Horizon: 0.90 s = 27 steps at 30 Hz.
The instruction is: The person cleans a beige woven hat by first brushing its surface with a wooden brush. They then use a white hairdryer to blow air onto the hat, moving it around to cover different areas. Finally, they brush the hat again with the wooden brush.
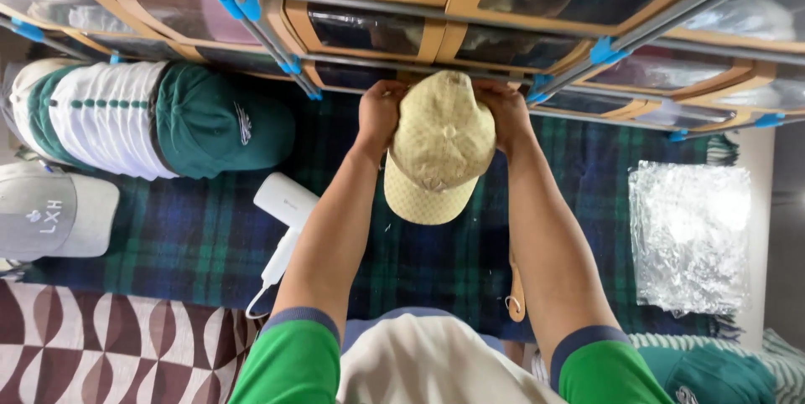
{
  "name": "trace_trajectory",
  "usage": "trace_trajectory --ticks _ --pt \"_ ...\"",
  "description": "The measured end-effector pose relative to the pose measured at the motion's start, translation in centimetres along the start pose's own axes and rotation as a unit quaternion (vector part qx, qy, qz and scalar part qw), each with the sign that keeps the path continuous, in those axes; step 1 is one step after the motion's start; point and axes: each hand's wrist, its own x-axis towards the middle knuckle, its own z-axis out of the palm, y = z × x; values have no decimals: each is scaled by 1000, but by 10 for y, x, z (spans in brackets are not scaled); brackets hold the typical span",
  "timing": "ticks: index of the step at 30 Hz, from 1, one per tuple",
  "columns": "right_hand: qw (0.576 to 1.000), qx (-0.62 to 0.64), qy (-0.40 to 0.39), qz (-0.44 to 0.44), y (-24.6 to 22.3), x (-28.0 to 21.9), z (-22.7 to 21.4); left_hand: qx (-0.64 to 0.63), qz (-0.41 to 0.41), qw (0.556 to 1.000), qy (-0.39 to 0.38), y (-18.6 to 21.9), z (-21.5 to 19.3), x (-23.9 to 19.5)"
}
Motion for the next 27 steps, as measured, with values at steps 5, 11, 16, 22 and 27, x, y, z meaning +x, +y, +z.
trace_trajectory --ticks 5,11,16,22,27 --pt "997 18 72 36 -31 -45 4 -62 -42 997 -25 14 -21 -40" --pt "979 157 97 86 -33 -110 29 -242 30 966 -91 31 -22 -85" --pt "985 112 102 78 -25 -162 35 -257 50 963 -64 21 -22 -115" --pt "993 60 74 71 -11 -208 26 -246 15 968 -43 -15 -49 -184" --pt "998 8 42 45 -7 -231 12 -187 -2 981 -42 -29 -73 -240"
